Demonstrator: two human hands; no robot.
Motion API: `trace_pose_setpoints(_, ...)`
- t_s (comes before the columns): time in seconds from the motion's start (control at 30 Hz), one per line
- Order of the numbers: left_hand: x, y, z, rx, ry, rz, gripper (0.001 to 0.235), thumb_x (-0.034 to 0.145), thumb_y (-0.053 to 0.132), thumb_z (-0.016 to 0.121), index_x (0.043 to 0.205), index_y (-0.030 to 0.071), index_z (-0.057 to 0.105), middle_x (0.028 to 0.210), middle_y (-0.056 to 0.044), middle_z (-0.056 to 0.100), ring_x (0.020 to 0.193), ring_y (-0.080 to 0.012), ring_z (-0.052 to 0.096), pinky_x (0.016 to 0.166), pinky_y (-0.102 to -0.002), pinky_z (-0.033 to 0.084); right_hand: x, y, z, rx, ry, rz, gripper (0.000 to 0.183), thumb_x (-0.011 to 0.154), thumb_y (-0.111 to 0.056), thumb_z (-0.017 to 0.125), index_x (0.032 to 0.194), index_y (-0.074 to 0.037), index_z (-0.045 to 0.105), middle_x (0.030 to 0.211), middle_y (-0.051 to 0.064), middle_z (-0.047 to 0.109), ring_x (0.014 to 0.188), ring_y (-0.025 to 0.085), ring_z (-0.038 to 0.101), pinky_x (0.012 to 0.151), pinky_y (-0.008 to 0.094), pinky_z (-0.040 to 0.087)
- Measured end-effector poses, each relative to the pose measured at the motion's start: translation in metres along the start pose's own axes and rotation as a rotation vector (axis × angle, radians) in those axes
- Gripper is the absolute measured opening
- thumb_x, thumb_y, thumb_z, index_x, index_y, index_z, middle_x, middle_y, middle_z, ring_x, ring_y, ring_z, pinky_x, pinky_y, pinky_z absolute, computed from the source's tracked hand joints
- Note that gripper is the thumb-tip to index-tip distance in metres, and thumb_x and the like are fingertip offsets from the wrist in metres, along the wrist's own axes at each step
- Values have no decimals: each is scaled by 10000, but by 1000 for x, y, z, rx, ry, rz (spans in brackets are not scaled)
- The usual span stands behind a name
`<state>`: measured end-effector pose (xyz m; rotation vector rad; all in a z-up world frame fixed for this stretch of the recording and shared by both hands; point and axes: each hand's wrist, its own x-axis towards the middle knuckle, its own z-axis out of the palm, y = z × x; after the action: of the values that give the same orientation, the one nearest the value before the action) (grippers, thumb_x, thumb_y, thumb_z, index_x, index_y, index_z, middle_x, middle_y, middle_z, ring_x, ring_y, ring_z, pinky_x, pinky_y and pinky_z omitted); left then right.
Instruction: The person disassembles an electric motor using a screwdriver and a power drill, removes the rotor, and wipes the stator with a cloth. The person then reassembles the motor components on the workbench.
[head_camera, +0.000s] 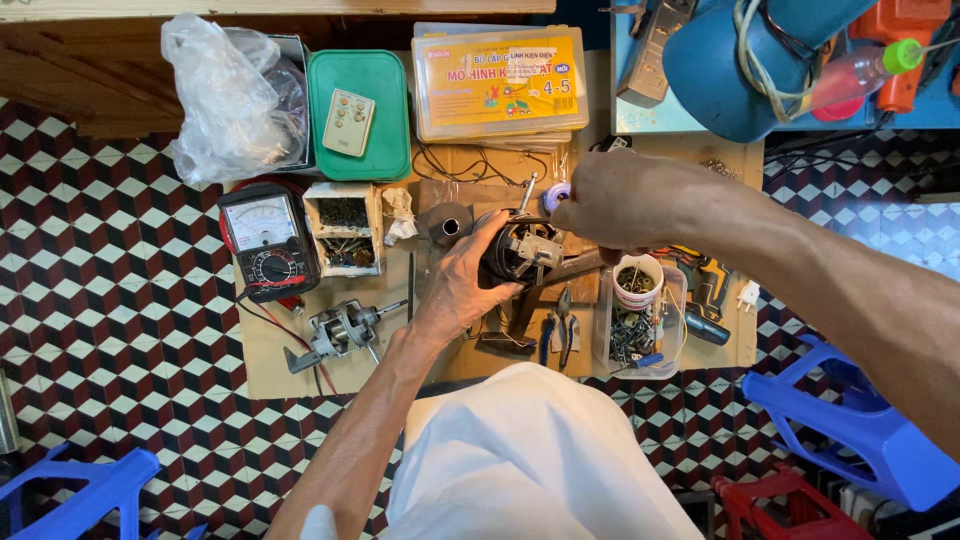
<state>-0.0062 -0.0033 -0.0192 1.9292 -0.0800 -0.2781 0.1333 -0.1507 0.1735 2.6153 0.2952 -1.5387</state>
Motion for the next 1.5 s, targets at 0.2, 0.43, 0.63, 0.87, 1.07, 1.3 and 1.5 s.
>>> trace_pose_setpoints(0.2, 0, 0, 0, 2, -12, -18, 968, 714, 179, 903, 1533, 193, 388, 1488, -172, 536, 1368, -341, 529, 1151, -434, 440, -1, 6, 12, -149, 125, -104, 603, 1065, -420, 422, 717, -18, 706, 531, 135, 592, 482, 245, 572, 579, 462, 495)
trace_pose_setpoints(0.43, 2, -3, -1, -14, -41, -40, 972, 726, 190, 899, 1549, 199, 381, 1494, -157, 537, 1381, -321, 529, 1158, -416, 447, -16, 4, 16, -185, 200, -110, 650, 1066, -472, 445, 663, -24, 689, 500, 102, 490, 458, 224, 464, 564, 449, 468)
trace_pose_setpoints(0.63, -2, -16, 1, 27, -5, 159, 1043, 700, 166, 922, 1560, 130, 332, 1581, -171, 434, 1456, -339, 429, 1216, -422, 360, -79, 18, 54, -2, 181, 167, 366, 1026, -442, 543, 1039, -164, 780, 509, 84, 646, 402, 196, 563, 487, 371, 480)
trace_pose_setpoints(0.87, -4, -15, 4, 44, 21, 213, 1064, 709, 123, 922, 1580, 126, 310, 1603, -150, 431, 1475, -324, 431, 1239, -415, 363, -72, 46, 128, 373, 403, 5, 352, 856, -396, 745, 1091, -138, 792, 660, 152, 757, 504, 230, 731, 556, 407, 591)
trace_pose_setpoints(1.07, -3, -11, 5, 23, 15, 136, 1083, 700, 147, 930, 1584, 169, 305, 1595, -120, 432, 1453, -309, 447, 1228, -407, 372, -50, 52, 155, 322, 452, -51, 308, 868, -355, 726, 1079, -142, 800, 749, 131, 779, 558, 225, 726, 575, 381, 595)
trace_pose_setpoints(1.3, -4, -15, 7, 50, 8, 137, 1111, 695, 150, 924, 1594, 202, 274, 1605, -110, 427, 1455, -305, 448, 1225, -413, 375, -47, 52, 154, 352, 411, -38, 325, 915, -399, 709, 1084, -137, 801, 711, 148, 765, 532, 234, 721, 537, 395, 588)
trace_pose_setpoints(1.5, -3, -15, 9, 44, 17, 131, 1099, 707, 168, 922, 1591, 223, 273, 1600, -104, 431, 1450, -308, 454, 1225, -412, 381, -48, 47, 149, 217, 355, 8, 318, 926, -397, 673, 1116, -170, 790, 672, 133, 761, 522, 225, 720, 552, 365, 596)
